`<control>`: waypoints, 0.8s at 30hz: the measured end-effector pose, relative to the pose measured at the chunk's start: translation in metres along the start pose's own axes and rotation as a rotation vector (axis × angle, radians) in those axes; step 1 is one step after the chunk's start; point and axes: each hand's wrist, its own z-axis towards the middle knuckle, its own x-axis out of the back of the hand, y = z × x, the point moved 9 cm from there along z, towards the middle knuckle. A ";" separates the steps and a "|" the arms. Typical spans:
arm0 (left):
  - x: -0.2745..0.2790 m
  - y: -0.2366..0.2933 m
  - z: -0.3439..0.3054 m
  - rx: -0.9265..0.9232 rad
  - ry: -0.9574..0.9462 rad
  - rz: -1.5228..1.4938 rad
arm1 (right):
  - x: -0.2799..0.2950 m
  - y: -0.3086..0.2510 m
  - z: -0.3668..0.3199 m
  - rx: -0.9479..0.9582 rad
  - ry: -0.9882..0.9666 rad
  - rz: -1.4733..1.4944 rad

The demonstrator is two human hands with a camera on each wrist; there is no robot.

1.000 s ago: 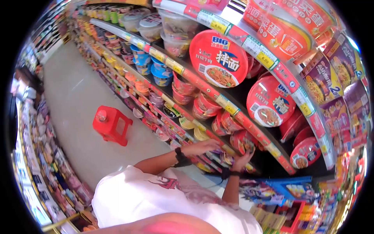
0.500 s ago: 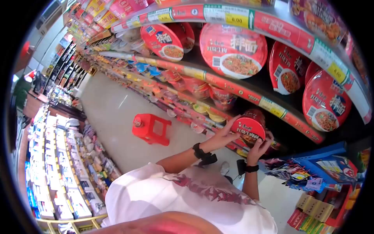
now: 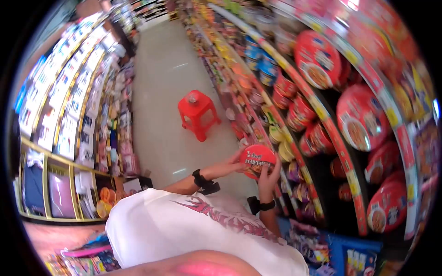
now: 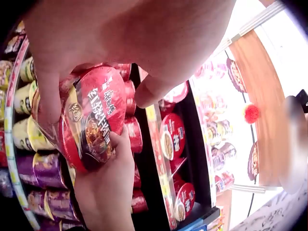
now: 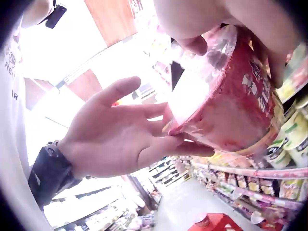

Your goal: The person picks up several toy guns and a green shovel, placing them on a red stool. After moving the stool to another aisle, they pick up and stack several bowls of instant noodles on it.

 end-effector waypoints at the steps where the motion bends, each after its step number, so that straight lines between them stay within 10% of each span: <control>1: 0.019 0.006 -0.014 -0.026 0.044 -0.001 | -0.027 0.010 -0.001 -0.062 -0.063 0.053; 13: 0.236 0.022 -0.251 -0.304 0.601 0.017 | -0.361 -0.058 -0.079 -0.104 -0.542 0.255; 24: 0.345 0.028 -0.324 -0.373 0.871 0.009 | -0.508 -0.075 -0.090 -0.221 -0.760 0.420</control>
